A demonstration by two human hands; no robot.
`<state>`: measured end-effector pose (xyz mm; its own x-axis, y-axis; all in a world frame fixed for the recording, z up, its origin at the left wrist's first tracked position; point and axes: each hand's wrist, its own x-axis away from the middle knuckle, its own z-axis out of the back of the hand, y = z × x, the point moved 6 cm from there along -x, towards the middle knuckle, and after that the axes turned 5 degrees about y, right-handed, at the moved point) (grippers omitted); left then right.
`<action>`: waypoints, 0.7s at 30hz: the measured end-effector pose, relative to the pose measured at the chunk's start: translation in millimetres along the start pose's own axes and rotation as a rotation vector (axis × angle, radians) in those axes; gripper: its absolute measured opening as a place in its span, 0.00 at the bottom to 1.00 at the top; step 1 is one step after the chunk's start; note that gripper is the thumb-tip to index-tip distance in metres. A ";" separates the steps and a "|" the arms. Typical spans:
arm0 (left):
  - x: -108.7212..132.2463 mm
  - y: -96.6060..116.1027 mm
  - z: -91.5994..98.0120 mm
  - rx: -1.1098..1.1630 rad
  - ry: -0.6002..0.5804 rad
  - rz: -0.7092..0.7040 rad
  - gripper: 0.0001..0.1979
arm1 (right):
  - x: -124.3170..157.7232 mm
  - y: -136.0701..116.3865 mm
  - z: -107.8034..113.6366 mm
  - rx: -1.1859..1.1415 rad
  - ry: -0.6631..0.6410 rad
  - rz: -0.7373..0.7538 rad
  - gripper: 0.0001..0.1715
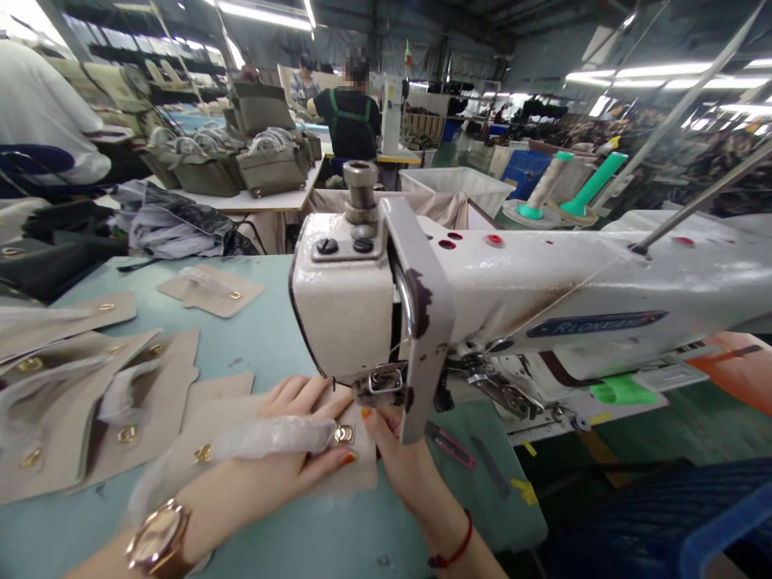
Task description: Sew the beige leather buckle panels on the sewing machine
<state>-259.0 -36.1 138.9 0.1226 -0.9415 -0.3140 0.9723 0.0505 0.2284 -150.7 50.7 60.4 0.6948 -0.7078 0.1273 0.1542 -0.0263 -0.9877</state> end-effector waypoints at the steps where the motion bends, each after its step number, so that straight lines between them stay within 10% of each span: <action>1: 2.3 4.4 -2.0 -0.032 -0.021 0.019 0.20 | 0.4 -1.5 4.0 0.013 0.005 0.003 0.27; 21: 4.4 5.5 -4.8 -0.108 0.037 0.023 0.20 | 19.3 1.0 14.9 0.100 -0.024 0.022 0.25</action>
<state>-252.2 -38.3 134.4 0.1506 -0.9268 -0.3439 0.9847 0.1096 0.1357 -126.7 47.5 63.3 0.7152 -0.6904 0.1088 0.2069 0.0604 -0.9765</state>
